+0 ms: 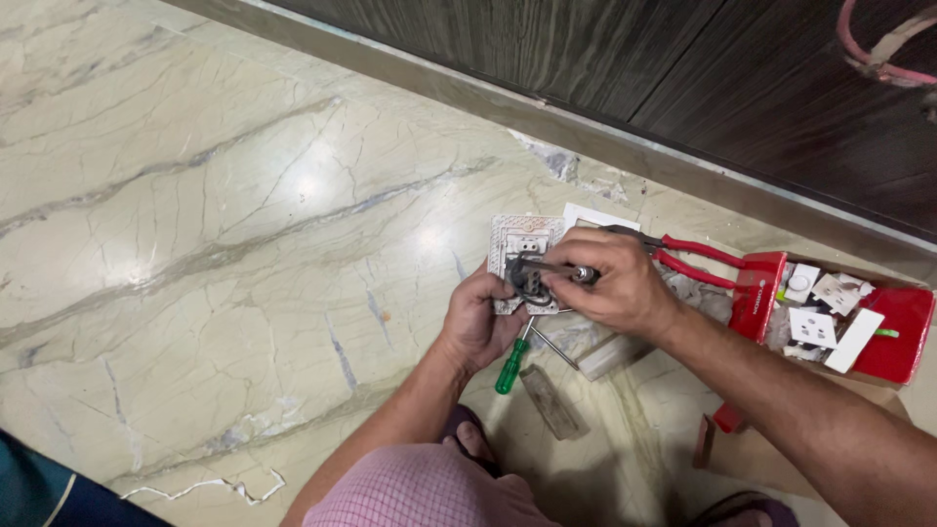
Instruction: The person is repairing an electrical socket using a screwdriver and pliers. They are seen adjusting the internal components and tightening screws to secure the parts.
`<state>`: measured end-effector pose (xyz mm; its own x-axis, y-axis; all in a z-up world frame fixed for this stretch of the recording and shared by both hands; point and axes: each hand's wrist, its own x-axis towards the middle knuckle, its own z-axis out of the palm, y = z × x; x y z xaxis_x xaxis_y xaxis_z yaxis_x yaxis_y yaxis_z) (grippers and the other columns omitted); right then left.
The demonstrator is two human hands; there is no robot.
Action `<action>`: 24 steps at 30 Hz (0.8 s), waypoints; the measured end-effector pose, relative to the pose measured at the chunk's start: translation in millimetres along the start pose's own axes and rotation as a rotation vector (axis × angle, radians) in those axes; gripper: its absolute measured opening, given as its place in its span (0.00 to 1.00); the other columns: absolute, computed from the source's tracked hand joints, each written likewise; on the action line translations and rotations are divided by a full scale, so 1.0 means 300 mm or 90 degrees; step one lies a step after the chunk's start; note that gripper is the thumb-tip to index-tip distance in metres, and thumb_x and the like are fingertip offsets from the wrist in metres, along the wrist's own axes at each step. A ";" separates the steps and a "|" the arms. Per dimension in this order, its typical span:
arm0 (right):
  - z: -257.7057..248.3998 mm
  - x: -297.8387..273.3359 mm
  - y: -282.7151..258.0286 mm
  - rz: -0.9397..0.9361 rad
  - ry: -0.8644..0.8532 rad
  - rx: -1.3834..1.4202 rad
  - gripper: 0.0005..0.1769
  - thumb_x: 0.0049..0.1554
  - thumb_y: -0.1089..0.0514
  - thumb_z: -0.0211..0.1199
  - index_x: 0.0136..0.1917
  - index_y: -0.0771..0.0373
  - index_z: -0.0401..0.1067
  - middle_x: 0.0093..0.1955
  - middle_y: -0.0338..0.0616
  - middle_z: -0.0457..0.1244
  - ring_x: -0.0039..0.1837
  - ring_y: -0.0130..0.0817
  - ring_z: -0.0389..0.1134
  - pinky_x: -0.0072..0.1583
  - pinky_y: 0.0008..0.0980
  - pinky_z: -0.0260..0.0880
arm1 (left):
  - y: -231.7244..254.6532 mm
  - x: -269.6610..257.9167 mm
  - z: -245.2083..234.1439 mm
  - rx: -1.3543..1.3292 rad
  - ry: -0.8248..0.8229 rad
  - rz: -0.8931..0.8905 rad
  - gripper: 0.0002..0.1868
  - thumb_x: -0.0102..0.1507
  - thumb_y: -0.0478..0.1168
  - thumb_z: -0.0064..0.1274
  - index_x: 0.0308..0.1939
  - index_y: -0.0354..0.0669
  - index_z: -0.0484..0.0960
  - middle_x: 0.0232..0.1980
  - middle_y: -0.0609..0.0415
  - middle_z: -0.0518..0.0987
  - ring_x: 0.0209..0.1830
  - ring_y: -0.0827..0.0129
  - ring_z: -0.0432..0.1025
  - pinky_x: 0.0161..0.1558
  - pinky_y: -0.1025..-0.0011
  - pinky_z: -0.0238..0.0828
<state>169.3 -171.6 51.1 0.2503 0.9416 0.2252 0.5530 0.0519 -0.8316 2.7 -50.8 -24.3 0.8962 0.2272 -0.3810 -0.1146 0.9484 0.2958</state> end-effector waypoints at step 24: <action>0.075 -0.257 0.219 0.137 -0.022 -0.394 0.11 0.51 0.61 0.64 0.48 0.66 0.73 0.49 0.54 0.65 0.56 0.55 0.67 0.58 0.49 0.69 | 0.023 0.032 0.071 -0.074 -0.190 -0.038 0.44 0.55 0.39 0.42 0.77 0.28 0.61 0.73 0.32 0.70 0.68 0.41 0.70 0.67 0.45 0.67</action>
<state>168.4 -233.5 -32.2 0.3867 0.9202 0.0616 0.8513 -0.3305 -0.4076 19.7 -46.9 -7.2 0.9869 0.1117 -0.1166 -0.0908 0.9810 0.1715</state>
